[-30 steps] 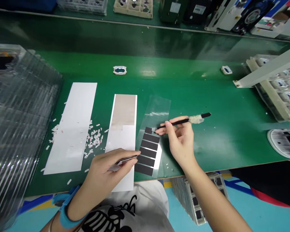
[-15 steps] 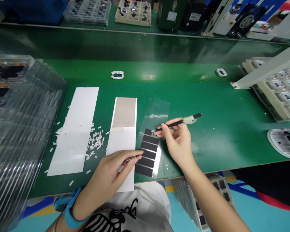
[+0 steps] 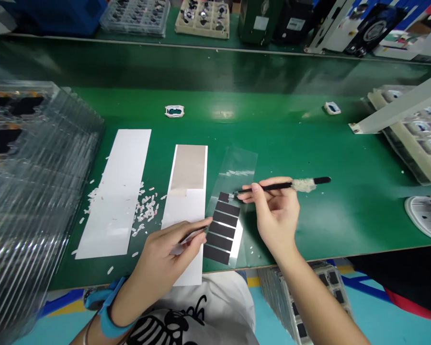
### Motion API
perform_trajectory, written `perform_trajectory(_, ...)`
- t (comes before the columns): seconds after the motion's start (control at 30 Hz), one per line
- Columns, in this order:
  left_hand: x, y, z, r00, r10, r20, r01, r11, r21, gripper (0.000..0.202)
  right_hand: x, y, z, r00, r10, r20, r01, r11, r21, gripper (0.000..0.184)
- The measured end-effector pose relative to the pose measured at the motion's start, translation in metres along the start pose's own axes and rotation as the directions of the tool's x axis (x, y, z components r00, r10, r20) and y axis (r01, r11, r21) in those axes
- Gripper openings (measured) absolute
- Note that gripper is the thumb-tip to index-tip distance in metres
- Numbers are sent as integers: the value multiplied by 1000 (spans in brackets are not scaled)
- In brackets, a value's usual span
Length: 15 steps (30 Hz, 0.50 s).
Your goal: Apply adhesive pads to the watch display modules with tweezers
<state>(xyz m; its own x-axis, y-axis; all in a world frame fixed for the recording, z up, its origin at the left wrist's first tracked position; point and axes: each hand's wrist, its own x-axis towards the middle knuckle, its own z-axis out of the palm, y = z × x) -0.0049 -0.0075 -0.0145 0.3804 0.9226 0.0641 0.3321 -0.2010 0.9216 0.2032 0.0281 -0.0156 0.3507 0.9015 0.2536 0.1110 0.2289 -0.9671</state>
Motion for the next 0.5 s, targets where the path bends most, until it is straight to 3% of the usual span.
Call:
perform_trajectory(0.1, 0, 1, -1, 997, -27, -67, 25, 999, -25, 33, -19, -26, 15, 994, -106, 6, 105, 993, 57, 13)
perform_trajectory(0.2, -1, 1, -3, 996, 3, -92, -5, 1000, -16, 40, -43, -44, 39, 972, -228, 61, 219, 968, 126, 21)
perform_trajectory(0.33, -1, 1, -6, 996, 28, -86, -34, 997, -65, 48, -63, -44, 63, 957, -277, 82, 256, 944, 207, 30)
perform_trajectory(0.5, -2, 3, -8, 997, 17, -73, -26, 992, -126, 50, -67, -37, 70, 963, -267, 41, 250, 940, 233, 30)
